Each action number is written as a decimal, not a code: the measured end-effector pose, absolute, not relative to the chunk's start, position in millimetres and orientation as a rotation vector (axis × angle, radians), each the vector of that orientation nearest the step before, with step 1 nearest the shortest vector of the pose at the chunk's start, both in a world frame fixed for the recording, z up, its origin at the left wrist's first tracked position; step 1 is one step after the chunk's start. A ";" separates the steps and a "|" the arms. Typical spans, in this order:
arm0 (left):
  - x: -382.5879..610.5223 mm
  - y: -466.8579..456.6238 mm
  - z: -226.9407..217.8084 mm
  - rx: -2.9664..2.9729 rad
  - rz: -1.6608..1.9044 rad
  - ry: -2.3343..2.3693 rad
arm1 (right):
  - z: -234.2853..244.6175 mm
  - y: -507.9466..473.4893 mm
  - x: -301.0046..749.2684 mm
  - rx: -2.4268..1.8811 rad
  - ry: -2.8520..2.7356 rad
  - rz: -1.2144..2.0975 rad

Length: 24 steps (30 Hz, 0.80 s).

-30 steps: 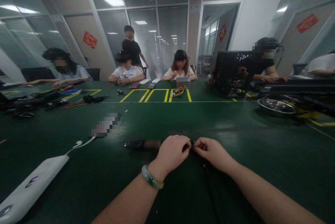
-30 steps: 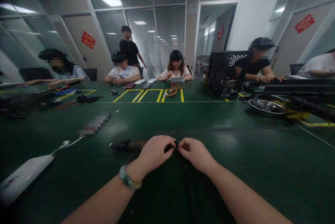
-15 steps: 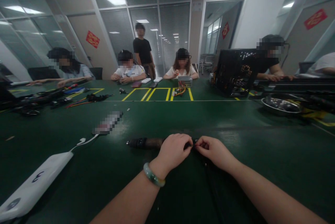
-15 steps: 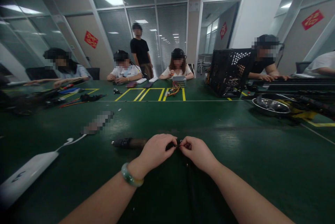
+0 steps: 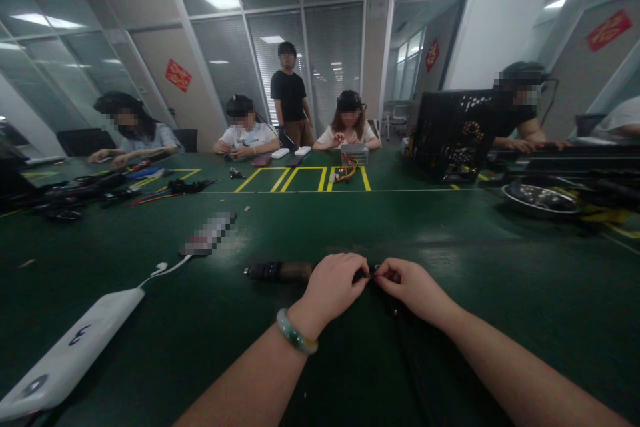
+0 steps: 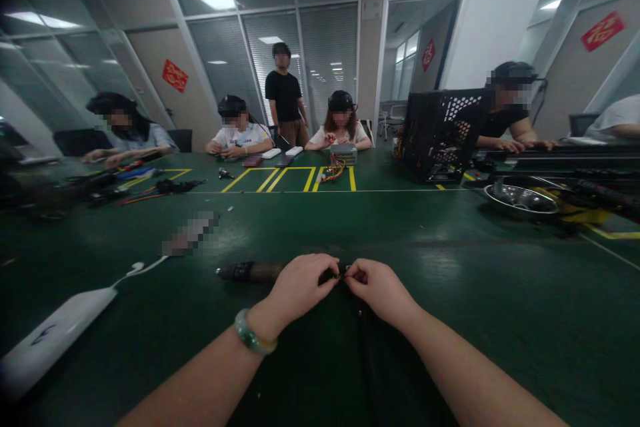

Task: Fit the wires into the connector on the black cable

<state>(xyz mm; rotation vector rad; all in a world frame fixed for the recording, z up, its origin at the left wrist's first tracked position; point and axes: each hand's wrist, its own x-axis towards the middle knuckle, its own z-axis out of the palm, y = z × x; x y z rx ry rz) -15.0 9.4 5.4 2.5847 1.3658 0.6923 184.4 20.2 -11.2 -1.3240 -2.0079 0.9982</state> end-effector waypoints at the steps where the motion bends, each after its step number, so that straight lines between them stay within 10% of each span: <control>1: -14.8 9.5 5.5 2.593 0.695 1.355 | -10.5 19.8 184.2 -1.323 -2.008 0.995; 24: -14.6 7.4 10.3 2.574 0.689 1.346 | -5.8 17.4 184.5 -1.339 -2.001 1.007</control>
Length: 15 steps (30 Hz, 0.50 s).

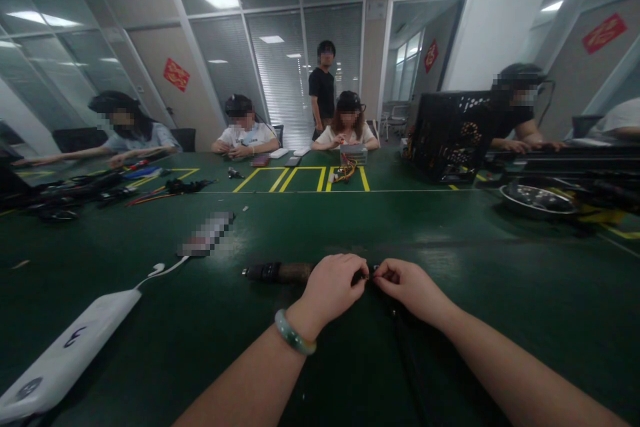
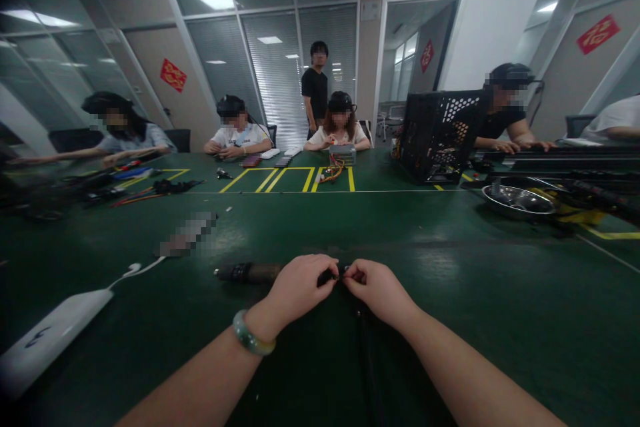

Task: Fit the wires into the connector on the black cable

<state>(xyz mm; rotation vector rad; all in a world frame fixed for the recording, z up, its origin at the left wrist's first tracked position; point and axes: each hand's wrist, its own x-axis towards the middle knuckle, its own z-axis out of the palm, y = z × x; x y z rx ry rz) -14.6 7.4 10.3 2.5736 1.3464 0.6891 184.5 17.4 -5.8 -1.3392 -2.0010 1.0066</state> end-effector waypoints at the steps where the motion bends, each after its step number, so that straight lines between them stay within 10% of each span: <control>1: -14.5 7.5 10.5 2.577 0.685 1.340 | -5.3 17.3 184.4 -1.344 -2.002 1.009; 15: -14.1 8.4 7.6 2.602 0.676 1.374 | -9.5 18.8 185.3 -1.321 -2.011 0.988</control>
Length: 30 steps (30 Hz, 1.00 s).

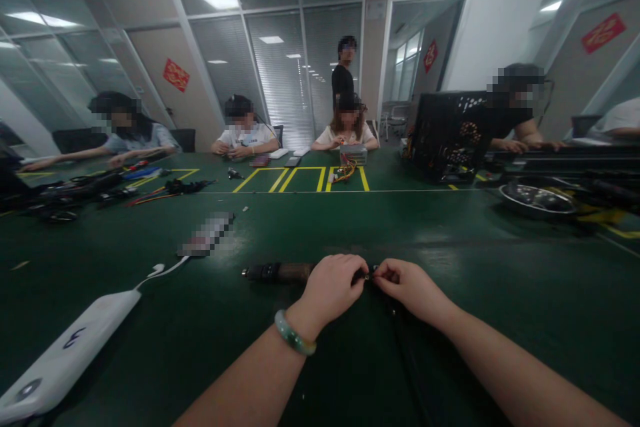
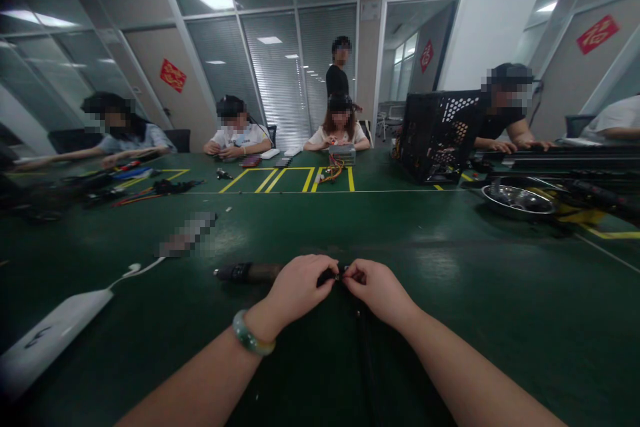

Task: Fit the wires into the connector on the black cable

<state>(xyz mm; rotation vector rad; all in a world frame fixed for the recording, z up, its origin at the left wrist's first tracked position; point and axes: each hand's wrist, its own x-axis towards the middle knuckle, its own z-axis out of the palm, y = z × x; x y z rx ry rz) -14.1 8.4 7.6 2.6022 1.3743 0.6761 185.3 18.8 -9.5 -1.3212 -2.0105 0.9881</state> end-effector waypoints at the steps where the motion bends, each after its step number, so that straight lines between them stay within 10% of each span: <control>1: -14.1 8.4 7.3 2.597 0.679 1.374 | -9.0 18.6 185.3 -1.323 -2.009 0.989; 30: -14.9 8.4 9.2 2.581 0.663 1.388 | -10.2 20.0 184.4 -1.329 -1.995 1.031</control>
